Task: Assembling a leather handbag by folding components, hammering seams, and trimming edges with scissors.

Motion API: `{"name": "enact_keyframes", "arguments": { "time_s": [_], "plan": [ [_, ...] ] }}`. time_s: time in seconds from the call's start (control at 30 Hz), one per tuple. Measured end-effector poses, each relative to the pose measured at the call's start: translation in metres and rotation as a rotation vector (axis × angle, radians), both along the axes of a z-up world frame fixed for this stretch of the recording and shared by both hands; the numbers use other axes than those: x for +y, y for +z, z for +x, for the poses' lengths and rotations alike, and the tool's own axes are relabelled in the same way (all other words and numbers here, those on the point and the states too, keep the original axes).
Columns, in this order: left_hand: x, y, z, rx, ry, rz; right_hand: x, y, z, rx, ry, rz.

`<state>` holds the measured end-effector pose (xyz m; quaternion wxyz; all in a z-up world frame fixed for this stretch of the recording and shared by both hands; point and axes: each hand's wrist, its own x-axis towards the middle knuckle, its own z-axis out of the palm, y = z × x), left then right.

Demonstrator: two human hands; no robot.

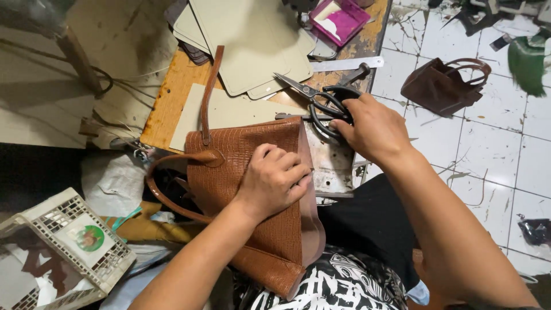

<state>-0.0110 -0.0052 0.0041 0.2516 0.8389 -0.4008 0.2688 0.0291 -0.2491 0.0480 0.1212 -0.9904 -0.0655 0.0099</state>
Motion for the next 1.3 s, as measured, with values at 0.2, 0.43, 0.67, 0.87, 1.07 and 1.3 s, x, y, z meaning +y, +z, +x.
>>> {"name": "enact_keyframes", "arguments": {
  "time_s": [0.2, 0.43, 0.67, 0.87, 1.07, 1.3],
  "plan": [
    [0.018, 0.004, -0.008, 0.269, -0.093, 0.100, -0.009, -0.018, 0.012, 0.093, -0.052, 0.015],
    [0.020, -0.011, -0.008, 0.374, -0.100, 0.097, 0.000, -0.026, 0.014, -0.020, -0.099, 0.100],
    [0.020, -0.013, -0.007, 0.313, -0.087, 0.067, 0.051, -0.052, 0.074, -0.136, -0.066, 0.119],
    [0.019, -0.018, -0.007, 0.281, -0.065, 0.031, 0.049, -0.066, 0.089, -0.261, 0.019, 0.169],
    [0.016, -0.014, -0.007, 0.270, -0.061, -0.030, -0.038, -0.040, 0.032, -0.273, -0.065, -0.119],
    [0.014, 0.000, -0.010, 0.212, -0.059, 0.004, -0.047, -0.031, -0.002, -0.063, -0.220, -0.079]
  ]
}}
